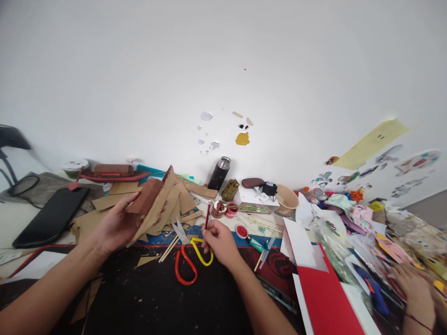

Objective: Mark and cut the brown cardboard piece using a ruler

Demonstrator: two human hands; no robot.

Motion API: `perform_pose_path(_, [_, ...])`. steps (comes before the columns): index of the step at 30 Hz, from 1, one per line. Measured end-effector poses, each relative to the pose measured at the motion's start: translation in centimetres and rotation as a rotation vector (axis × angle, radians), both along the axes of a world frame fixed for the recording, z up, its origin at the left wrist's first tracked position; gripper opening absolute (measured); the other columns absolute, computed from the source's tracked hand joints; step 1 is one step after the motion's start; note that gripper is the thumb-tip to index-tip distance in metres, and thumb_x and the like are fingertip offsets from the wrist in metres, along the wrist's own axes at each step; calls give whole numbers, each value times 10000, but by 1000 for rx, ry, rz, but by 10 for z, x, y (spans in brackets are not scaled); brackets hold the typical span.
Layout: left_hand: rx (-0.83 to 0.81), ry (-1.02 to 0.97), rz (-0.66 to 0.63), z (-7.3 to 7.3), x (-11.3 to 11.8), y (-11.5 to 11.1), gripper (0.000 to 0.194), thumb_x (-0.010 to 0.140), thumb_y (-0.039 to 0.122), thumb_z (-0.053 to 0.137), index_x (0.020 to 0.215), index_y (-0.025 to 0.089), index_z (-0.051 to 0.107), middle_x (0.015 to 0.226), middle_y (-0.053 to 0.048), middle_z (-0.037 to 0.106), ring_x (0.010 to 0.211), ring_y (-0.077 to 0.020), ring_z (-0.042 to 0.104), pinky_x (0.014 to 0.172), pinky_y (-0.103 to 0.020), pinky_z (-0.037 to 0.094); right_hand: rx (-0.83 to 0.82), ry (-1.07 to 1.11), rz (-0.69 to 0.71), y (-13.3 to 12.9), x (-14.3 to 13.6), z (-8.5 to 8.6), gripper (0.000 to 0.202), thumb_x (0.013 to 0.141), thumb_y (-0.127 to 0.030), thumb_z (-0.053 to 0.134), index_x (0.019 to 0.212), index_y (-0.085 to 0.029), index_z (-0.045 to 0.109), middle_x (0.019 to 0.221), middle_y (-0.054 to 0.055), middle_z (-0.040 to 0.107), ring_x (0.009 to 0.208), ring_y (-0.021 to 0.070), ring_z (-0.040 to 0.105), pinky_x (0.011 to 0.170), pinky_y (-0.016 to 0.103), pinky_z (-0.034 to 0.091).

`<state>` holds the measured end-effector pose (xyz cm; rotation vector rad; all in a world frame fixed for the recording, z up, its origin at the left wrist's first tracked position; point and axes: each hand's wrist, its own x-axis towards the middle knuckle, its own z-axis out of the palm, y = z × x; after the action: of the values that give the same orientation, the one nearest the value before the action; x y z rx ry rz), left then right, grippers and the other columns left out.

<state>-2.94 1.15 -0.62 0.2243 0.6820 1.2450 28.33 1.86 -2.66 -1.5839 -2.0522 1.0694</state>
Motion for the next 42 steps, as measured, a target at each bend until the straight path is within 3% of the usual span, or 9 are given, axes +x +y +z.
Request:
perform_pose_path(1, [-18,10,-4,0,2,0,454,948,314,715,1364,159,812,1021,-167,914,876,-361,897,772,-431,741,-24,106,-22,-5,-4,-6,413,1108,-641,464,1065,-246,576,738,7,757,585,198,749,531,257,507])
perform_pose_path(4, [-75,45,-21,0,8,-1,455,969,307,685,1370,129,809,1002,-178,912,827,-355,891,739,-413,731,-207,715,-102,-18,-18,-12,571,883,-770,806,962,-234,627,709,9,755,543,185,727,474,227,456])
perform_pose_path(9, [-142,126,-55,-4,19,-4,394,966,307,705,1295,129,832,1063,-185,914,880,-358,892,751,-401,721,-164,905,-53,-27,-37,12,597,924,-792,803,958,-197,774,765,51,804,588,173,751,525,238,519])
perform_pose_path(12, [-179,165,-107,-9,26,-6,359,974,335,693,1220,126,851,1062,-192,913,856,-359,884,762,-422,720,-55,941,-85,-31,-49,25,611,983,-802,734,888,-200,768,599,15,722,526,160,698,524,239,517])
perform_pose_path(16, [-164,185,-151,-16,30,-8,342,951,352,730,1194,147,858,1025,-158,916,811,-335,870,776,-418,714,74,952,-134,-38,-59,30,605,1036,-777,685,857,-203,743,552,-10,681,476,129,643,516,223,506])
perform_pose_path(24, [-200,234,-289,-24,31,-13,427,852,452,838,1165,164,883,1116,-154,918,982,-378,872,882,-431,699,102,933,-163,-46,-50,14,477,1037,-676,746,936,-210,739,723,20,769,568,151,735,522,227,544])
perform_pose_path(30, [-244,241,-340,-31,28,-14,396,822,482,882,1078,181,890,1008,-126,918,851,-335,850,821,-409,680,121,957,-78,-52,-50,5,422,1042,-629,762,1094,-215,827,972,95,860,726,192,824,602,261,607])
perform_pose_path(36, [-251,237,-351,-32,29,-16,418,828,481,882,1110,173,891,1044,-128,921,865,-327,839,834,-400,666,158,885,-152,-55,-48,2,457,1097,-620,684,990,-199,827,760,59,813,644,178,791,581,249,581])
perform_pose_path(42, [-259,241,-367,-32,27,-16,506,786,513,912,1174,189,890,1144,-133,918,920,-333,837,859,-405,668,205,810,-169,-53,-47,-1,463,1112,-609,650,970,-198,809,762,60,812,646,181,788,608,265,593])
